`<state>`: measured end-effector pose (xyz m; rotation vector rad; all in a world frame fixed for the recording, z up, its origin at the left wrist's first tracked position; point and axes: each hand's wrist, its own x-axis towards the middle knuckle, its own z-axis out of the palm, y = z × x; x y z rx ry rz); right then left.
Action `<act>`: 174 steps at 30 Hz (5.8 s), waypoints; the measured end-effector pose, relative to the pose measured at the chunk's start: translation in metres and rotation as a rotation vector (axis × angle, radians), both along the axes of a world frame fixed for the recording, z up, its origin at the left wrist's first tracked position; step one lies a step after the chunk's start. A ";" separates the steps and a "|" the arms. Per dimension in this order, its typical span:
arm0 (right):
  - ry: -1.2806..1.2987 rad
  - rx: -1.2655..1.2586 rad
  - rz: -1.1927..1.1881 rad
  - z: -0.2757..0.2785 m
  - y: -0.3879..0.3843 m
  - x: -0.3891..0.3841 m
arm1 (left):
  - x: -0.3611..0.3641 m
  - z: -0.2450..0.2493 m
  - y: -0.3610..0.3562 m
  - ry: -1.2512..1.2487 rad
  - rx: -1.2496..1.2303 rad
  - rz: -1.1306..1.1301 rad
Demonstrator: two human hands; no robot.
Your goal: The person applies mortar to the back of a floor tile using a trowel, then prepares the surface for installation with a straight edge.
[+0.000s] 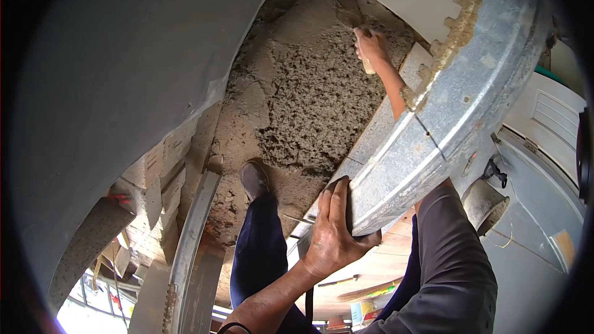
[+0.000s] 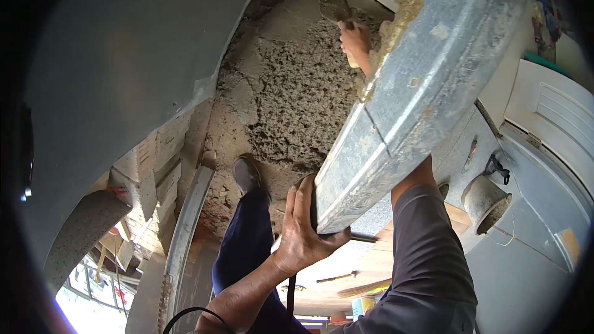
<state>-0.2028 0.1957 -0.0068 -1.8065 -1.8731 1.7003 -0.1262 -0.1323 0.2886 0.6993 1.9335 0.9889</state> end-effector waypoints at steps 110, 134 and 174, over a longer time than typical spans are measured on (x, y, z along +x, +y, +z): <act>0.094 0.408 0.826 -0.021 -0.317 0.041 | 0.037 0.001 -0.047 -0.060 0.046 0.190; 0.217 0.545 1.119 -0.030 -0.322 0.154 | 0.049 -0.004 -0.038 0.013 -0.006 0.159; 0.114 0.569 0.587 0.281 -0.009 0.522 | 0.261 -0.042 0.255 -0.357 0.360 0.746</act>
